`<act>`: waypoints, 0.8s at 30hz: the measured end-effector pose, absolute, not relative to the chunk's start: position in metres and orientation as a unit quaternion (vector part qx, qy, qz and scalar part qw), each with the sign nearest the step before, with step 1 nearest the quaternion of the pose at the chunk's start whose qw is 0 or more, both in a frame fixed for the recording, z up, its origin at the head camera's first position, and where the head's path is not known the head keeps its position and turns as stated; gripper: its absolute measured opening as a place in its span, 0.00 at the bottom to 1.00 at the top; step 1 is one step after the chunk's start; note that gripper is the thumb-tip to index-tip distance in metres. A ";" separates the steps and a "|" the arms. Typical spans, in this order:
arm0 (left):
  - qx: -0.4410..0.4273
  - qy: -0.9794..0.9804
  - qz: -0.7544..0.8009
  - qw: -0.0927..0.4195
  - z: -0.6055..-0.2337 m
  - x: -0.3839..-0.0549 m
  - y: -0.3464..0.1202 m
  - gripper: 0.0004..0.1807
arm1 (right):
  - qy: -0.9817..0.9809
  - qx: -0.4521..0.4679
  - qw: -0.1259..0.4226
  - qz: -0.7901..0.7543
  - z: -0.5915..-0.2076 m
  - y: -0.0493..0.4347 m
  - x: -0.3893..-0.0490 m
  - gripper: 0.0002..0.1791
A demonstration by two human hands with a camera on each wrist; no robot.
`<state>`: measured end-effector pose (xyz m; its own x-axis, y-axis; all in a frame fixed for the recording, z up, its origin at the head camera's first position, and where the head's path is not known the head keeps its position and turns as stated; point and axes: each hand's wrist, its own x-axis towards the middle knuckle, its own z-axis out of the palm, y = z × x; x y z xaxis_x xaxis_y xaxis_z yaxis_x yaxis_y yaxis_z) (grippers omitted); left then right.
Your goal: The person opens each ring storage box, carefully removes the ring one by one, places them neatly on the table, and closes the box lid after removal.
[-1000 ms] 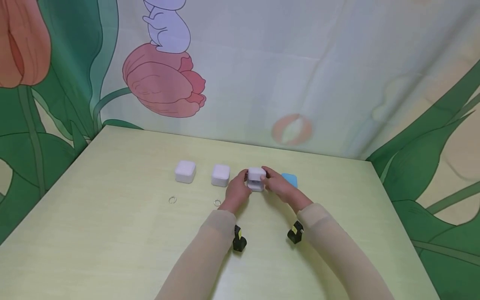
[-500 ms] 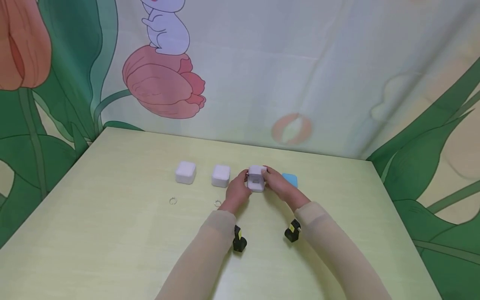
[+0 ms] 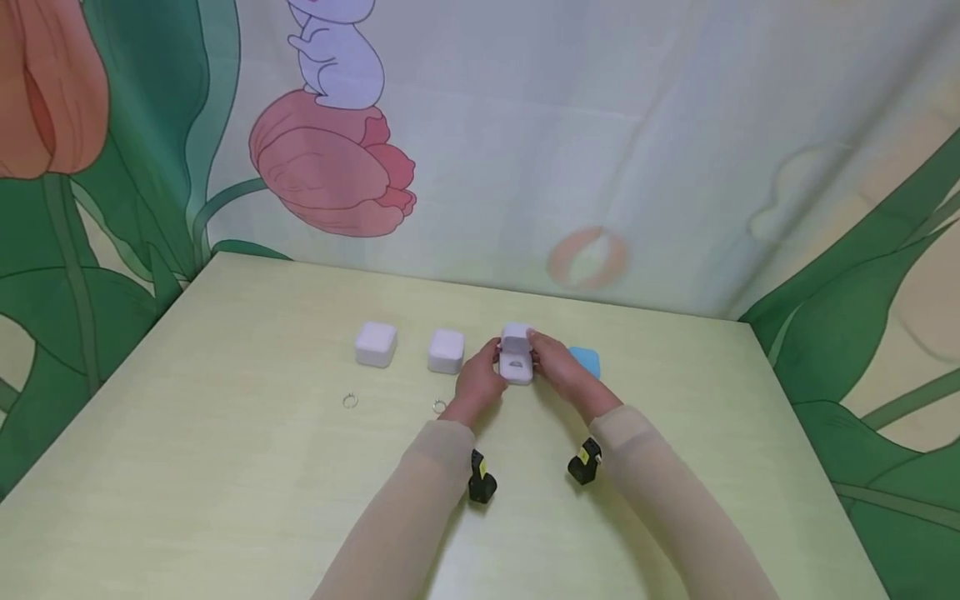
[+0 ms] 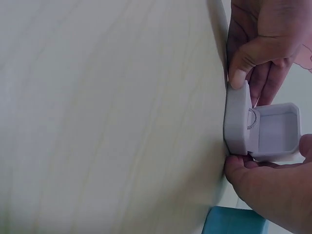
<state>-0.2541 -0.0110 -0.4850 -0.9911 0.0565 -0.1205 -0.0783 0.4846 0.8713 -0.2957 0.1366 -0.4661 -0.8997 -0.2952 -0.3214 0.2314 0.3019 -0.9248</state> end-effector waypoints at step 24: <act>0.006 0.856 0.511 0.084 -0.484 -0.255 -0.014 0.44 | 0.775 -0.023 0.226 -0.589 -0.468 0.139 -0.289 0.36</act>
<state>-0.2548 -0.0143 -0.4836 -0.9858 0.0957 -0.1382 -0.0762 0.4780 0.8750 -0.2894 0.1387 -0.4680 -0.8966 -0.3020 -0.3239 0.2310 0.3051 -0.9239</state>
